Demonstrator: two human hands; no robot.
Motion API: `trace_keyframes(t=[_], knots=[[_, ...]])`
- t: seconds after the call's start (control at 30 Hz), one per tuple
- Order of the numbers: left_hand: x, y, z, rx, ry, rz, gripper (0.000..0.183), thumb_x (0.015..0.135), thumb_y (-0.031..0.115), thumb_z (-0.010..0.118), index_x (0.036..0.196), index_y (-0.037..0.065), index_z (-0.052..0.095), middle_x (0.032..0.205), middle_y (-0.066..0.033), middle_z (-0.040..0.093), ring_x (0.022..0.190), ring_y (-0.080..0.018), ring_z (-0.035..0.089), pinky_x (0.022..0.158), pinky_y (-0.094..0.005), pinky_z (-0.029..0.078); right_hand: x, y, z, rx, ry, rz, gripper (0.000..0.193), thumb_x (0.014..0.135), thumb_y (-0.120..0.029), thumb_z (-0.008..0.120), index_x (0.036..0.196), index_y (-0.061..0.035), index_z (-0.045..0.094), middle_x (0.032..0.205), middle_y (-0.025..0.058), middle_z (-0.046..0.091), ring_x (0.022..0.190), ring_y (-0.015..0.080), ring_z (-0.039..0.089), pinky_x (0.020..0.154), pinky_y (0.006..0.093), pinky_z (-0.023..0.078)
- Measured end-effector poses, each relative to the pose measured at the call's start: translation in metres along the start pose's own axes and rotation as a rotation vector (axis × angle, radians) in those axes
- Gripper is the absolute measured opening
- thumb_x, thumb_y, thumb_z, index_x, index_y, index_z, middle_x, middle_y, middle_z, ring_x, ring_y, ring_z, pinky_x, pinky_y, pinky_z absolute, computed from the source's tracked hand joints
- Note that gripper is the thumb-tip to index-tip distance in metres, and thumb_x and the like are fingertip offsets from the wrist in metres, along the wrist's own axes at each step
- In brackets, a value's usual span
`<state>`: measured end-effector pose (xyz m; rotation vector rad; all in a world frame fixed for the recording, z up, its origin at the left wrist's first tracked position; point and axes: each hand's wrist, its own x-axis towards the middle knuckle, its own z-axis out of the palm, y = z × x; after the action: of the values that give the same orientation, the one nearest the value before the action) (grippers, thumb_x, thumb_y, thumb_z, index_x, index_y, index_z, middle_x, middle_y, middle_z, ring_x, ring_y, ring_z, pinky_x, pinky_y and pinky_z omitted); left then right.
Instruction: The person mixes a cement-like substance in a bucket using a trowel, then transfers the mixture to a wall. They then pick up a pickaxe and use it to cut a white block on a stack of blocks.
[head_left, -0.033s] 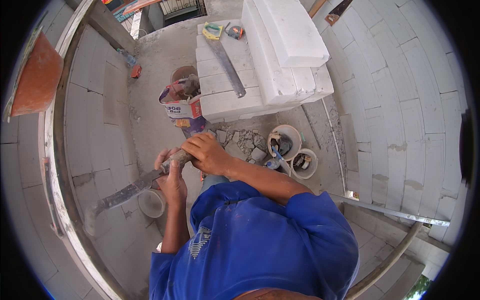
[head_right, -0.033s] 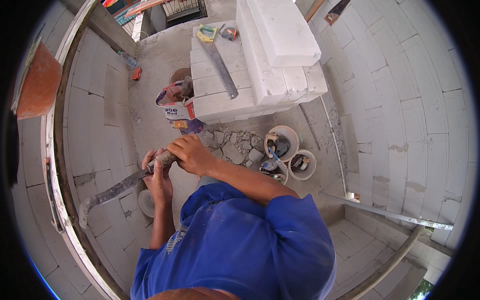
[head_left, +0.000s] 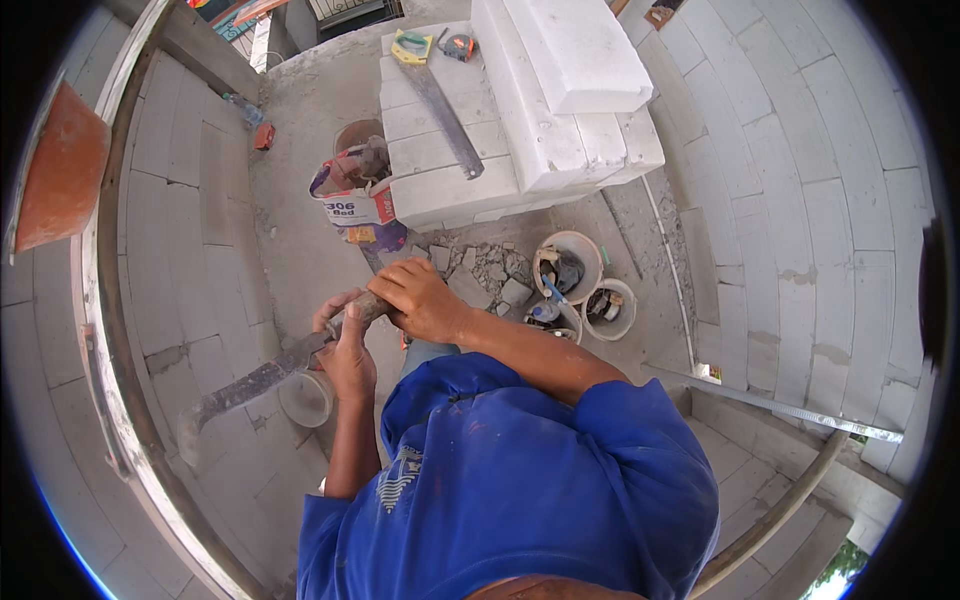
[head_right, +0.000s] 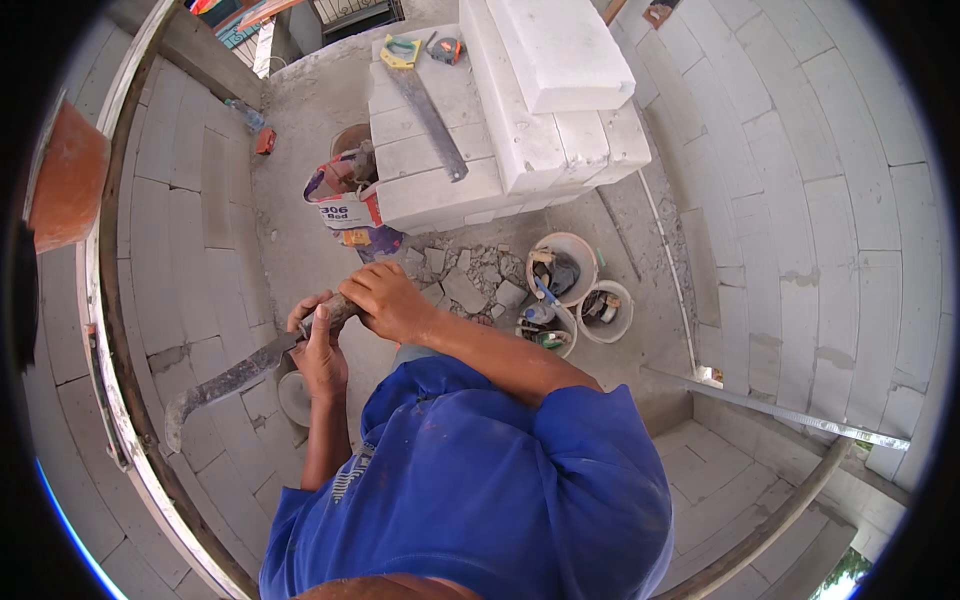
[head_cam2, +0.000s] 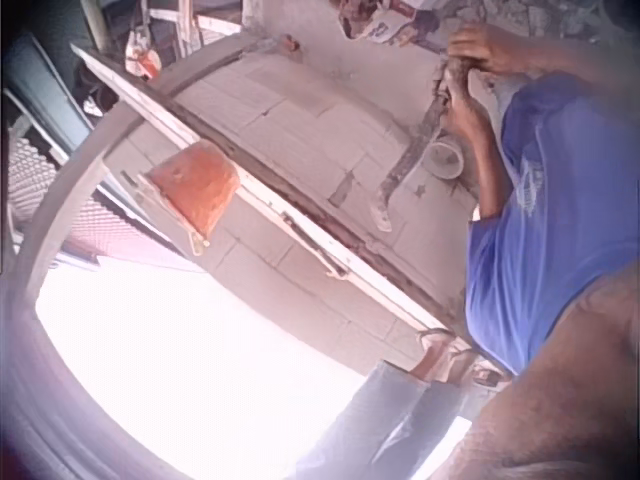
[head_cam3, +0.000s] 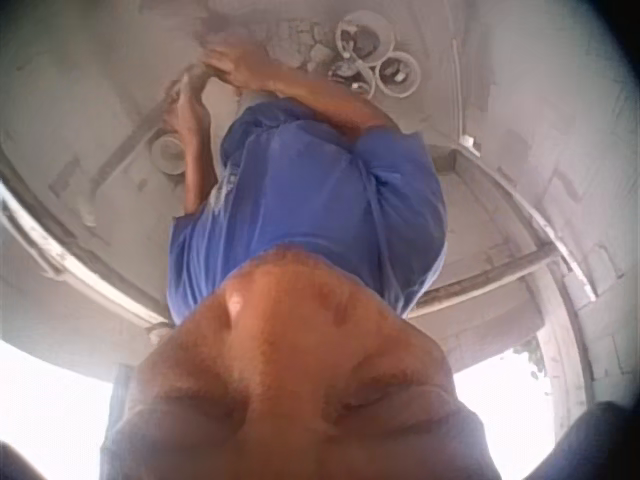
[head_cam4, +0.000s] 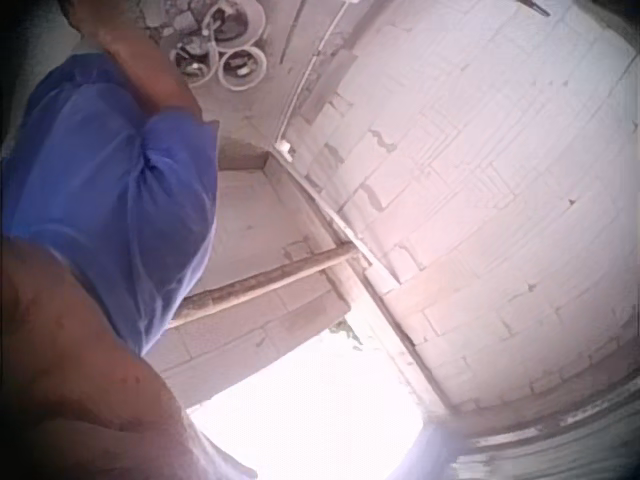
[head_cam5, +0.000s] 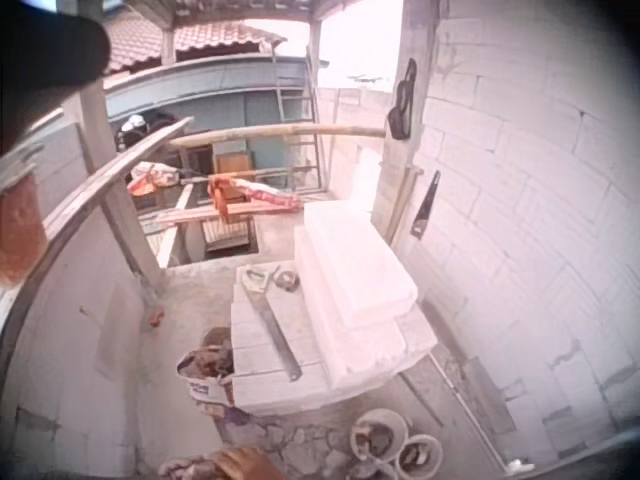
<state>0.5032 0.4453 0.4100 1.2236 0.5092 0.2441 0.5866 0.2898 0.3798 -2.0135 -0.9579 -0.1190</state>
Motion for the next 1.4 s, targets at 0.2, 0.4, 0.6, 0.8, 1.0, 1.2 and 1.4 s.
trace_keyframes(t=[0.2,0.4,0.6,0.8,1.0,1.2,1.4], knots=[[-0.048,-0.042,0.036,0.041,-0.234,-0.171,0.020,0.095,0.004,0.067,0.111,0.006,0.056,0.125,-0.0185,0.063,0.123,-0.0339,0.061,0.099,-0.0450,0.056,-0.119,0.029,-0.035,0.506,-0.017,0.371,0.050,0.084,-0.019,0.081,0.128,-0.0042,0.063,0.121,0.0136,0.064,0.116,0.0345,0.059,0.099,0.0430,0.047],[-0.076,-0.051,0.029,0.051,-0.404,-0.280,0.027,0.090,0.001,0.069,0.112,0.009,0.056,0.123,-0.0171,0.064,0.131,-0.0399,0.055,0.107,-0.0533,0.049,-0.187,0.043,-0.041,1.304,-0.144,0.836,0.053,0.098,-0.024,0.070,0.142,0.0004,0.055,0.113,0.0092,0.067,0.097,0.0151,0.066,0.076,0.0309,0.059],[-0.105,-0.048,0.027,-0.012,-0.423,-0.328,0.024,0.086,-0.003,0.071,0.105,0.006,0.058,0.117,-0.0185,0.066,0.128,-0.0416,0.058,0.111,-0.0580,0.042,-0.201,0.033,-0.061,1.458,-0.196,0.952,0.053,0.097,-0.018,0.072,0.143,-0.0008,0.053,0.111,0.0109,0.067,0.095,0.0161,0.066,0.073,0.0313,0.060],[-0.125,-0.054,0.029,-0.106,-0.523,-0.386,0.021,0.085,0.000,0.073,0.101,0.008,0.061,0.117,-0.0146,0.068,0.124,-0.0344,0.060,0.108,-0.0515,0.045,-0.206,0.033,-0.060,1.172,-0.171,1.279,0.034,0.103,-0.021,0.060,0.131,-0.0021,0.062,0.087,0.0092,0.072,0.073,0.0136,0.068,0.066,0.0269,0.054],[-0.113,-0.083,0.026,0.074,-0.227,-0.435,0.023,0.088,0.009,0.076,0.107,0.007,0.063,0.122,-0.0123,0.069,0.117,-0.0215,0.062,0.100,-0.0356,0.050,-0.221,0.081,-0.067,0.086,-0.134,0.947,0.030,0.102,-0.023,0.059,0.119,0.0001,0.067,0.092,0.0157,0.073,0.076,0.0359,0.069,0.073,0.0400,0.055],[-0.107,-0.104,0.033,-0.087,-0.178,-0.457,0.026,0.091,0.009,0.075,0.112,0.011,0.061,0.119,-0.0101,0.067,0.104,-0.0182,0.067,0.083,-0.0358,0.058,-0.204,0.048,-0.068,0.195,0.013,0.785,0.035,0.090,-0.013,0.072,0.121,0.0017,0.067,0.118,0.0203,0.069,0.112,0.0376,0.066,0.097,0.0391,0.052],[-0.095,-0.105,0.045,-0.017,-0.164,-0.463,0.035,0.092,0.018,0.077,0.118,0.004,0.059,0.117,-0.0127,0.067,0.095,-0.0191,0.069,0.079,-0.0350,0.059,-0.168,-0.017,-0.071,-0.091,-0.247,0.268,0.060,0.084,-0.024,0.078,0.136,-0.0013,0.057,0.113,0.0211,0.069,0.101,0.0367,0.069,0.088,0.0431,0.055]])
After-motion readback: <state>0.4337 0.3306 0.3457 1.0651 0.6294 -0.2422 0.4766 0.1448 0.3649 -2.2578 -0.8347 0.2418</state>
